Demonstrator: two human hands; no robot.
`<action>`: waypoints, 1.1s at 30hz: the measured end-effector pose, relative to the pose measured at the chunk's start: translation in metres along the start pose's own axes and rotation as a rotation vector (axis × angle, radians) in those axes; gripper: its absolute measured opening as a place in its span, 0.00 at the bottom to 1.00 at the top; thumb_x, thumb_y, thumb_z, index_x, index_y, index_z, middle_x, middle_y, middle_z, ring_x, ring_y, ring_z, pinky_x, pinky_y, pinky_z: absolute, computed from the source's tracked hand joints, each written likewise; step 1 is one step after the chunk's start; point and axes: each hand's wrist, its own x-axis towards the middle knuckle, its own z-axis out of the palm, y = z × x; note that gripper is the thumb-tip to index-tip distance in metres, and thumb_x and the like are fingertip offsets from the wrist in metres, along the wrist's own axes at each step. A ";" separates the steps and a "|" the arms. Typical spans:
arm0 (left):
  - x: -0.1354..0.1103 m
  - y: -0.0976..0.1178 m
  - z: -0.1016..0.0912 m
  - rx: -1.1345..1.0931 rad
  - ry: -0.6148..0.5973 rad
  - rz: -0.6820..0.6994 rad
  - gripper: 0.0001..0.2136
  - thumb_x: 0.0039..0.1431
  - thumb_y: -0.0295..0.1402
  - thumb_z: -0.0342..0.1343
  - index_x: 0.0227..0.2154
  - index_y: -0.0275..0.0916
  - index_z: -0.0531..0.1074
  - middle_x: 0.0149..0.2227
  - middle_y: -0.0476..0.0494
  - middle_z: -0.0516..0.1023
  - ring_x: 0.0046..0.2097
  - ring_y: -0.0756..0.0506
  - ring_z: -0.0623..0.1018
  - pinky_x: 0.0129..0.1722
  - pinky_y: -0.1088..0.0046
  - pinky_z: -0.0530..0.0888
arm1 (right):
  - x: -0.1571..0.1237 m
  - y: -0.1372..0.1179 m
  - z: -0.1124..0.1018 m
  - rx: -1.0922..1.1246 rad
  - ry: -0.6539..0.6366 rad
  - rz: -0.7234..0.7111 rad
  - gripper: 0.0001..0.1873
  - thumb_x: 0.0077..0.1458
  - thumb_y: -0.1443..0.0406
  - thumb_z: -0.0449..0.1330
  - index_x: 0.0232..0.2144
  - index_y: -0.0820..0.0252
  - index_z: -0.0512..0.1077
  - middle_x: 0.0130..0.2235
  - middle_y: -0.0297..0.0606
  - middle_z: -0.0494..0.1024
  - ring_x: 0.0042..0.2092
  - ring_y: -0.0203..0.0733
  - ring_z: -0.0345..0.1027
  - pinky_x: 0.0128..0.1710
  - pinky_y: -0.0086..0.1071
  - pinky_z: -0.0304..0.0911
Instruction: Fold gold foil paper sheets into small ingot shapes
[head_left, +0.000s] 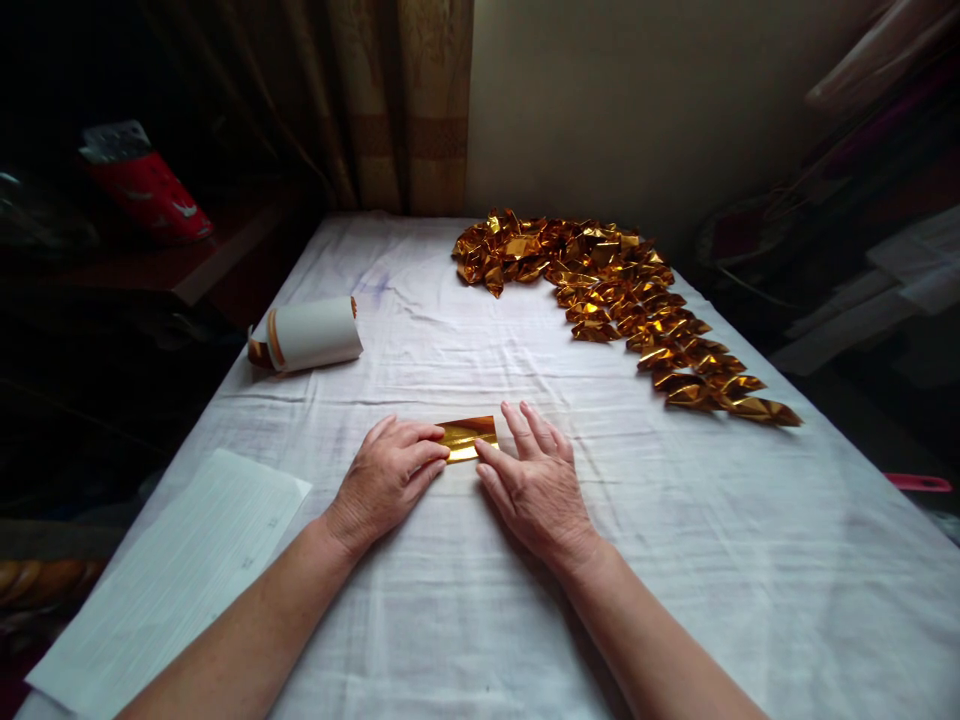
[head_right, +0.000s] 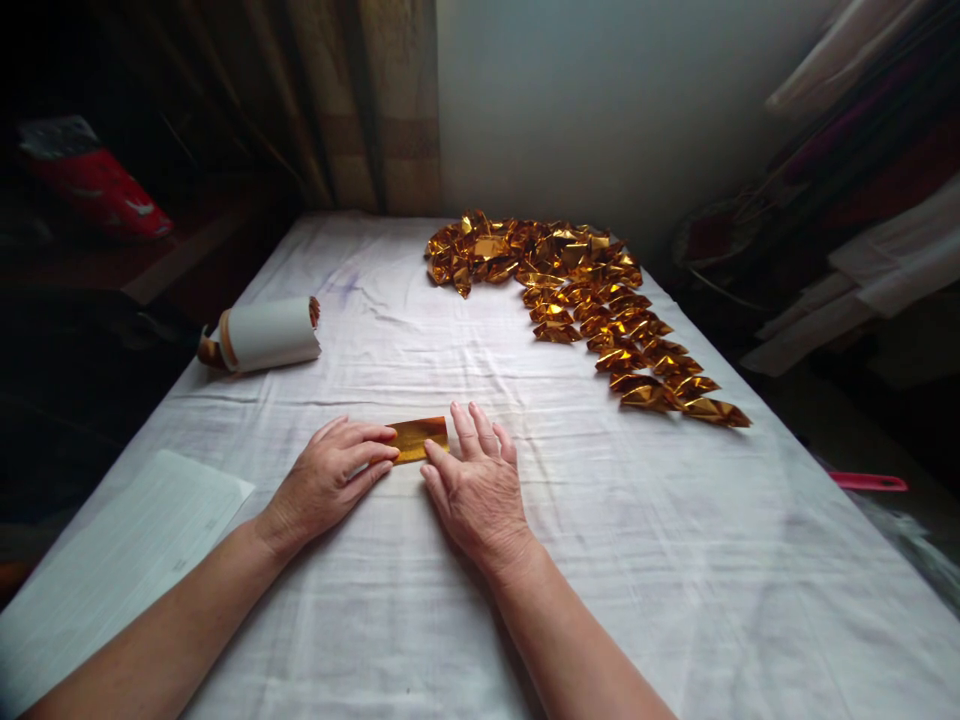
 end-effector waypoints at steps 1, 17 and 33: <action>0.000 0.000 0.000 -0.005 0.000 -0.002 0.08 0.65 0.34 0.52 0.40 0.45 0.77 0.48 0.46 0.80 0.49 0.44 0.77 0.59 0.51 0.62 | -0.001 0.002 -0.001 -0.015 0.011 0.013 0.12 0.58 0.60 0.61 0.45 0.49 0.77 0.63 0.46 0.65 0.65 0.58 0.52 0.58 0.54 0.51; -0.005 0.040 0.002 0.297 -0.036 0.152 0.12 0.62 0.35 0.55 0.46 0.38 0.74 0.47 0.39 0.78 0.50 0.39 0.74 0.57 0.54 0.65 | -0.001 0.005 -0.004 -0.052 0.007 -0.003 0.12 0.61 0.61 0.58 0.45 0.52 0.77 0.59 0.44 0.71 0.62 0.55 0.58 0.58 0.50 0.52; -0.007 0.035 -0.010 0.329 0.042 0.101 0.12 0.67 0.36 0.51 0.33 0.39 0.76 0.33 0.47 0.81 0.35 0.46 0.79 0.53 0.60 0.68 | 0.000 0.010 -0.003 -0.033 -0.024 0.028 0.12 0.61 0.62 0.57 0.45 0.49 0.78 0.55 0.40 0.75 0.58 0.54 0.62 0.55 0.48 0.54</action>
